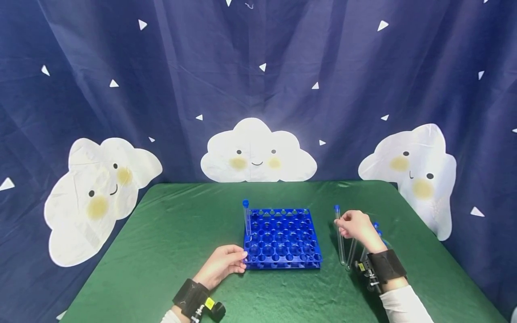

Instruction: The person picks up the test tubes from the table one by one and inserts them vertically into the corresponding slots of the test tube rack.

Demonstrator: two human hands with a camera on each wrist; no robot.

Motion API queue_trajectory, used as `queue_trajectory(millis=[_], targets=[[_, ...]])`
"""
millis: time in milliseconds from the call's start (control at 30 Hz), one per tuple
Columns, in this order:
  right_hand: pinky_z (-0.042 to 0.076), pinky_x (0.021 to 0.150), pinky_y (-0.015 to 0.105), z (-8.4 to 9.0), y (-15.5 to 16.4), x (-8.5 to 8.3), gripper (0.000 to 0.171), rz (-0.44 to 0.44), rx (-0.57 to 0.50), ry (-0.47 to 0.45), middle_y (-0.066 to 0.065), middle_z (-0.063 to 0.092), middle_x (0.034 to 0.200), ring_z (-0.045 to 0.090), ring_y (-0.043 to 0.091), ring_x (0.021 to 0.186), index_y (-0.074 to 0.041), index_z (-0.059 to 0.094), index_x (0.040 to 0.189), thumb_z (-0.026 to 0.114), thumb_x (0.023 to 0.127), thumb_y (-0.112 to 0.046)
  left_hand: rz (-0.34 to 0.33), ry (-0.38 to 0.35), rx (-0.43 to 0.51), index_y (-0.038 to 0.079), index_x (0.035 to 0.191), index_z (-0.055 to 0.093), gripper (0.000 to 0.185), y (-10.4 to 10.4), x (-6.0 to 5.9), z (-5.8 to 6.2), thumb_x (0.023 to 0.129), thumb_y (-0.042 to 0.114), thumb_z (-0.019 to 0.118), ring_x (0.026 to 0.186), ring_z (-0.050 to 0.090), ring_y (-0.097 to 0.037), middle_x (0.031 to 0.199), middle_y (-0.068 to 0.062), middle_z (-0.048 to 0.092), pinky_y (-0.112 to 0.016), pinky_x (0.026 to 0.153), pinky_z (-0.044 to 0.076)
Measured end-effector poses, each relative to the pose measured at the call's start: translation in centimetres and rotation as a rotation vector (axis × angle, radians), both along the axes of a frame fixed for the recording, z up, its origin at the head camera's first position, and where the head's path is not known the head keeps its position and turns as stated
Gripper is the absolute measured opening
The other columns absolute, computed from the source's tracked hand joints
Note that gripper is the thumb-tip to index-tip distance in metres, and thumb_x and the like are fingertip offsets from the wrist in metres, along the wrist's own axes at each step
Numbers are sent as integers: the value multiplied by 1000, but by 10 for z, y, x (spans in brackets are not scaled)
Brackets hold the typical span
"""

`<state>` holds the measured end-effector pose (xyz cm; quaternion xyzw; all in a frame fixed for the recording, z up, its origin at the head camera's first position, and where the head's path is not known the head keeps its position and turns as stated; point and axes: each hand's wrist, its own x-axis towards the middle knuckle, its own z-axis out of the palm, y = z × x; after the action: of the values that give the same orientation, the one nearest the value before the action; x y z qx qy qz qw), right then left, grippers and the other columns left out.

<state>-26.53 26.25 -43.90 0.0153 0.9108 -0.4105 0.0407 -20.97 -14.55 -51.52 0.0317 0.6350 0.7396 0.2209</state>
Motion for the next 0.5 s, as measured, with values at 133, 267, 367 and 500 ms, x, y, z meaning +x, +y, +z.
queue_trajectory(millis=[133,267,367,500], targets=[[59,57,23,2,-1,-1,20,-38,-12,78,4,67,67,65,9,59,3,62,88,63,92,-17,4,-4,2,6,97,62,11,-1,1,1,90,13,67,70,66,-11,83,0,67,-26,70,60],[58,56,22,8,-2,2,21,-51,-2,183,7,69,70,67,10,58,3,61,90,64,93,-18,8,-5,0,6,97,62,11,-1,2,1,90,13,67,70,66,-11,84,0,67,-26,69,60],[58,56,20,15,-4,6,22,-61,-1,283,11,70,73,68,11,59,3,62,92,64,93,-19,7,-6,2,5,98,62,12,-1,2,1,90,13,67,70,66,-11,84,0,67,-26,70,60],[57,56,17,25,-9,10,23,-75,3,415,16,71,78,69,13,60,2,63,94,66,93,-20,5,-5,-1,3,99,62,15,0,1,0,90,14,68,71,66,-12,84,-1,67,-27,70,60]])
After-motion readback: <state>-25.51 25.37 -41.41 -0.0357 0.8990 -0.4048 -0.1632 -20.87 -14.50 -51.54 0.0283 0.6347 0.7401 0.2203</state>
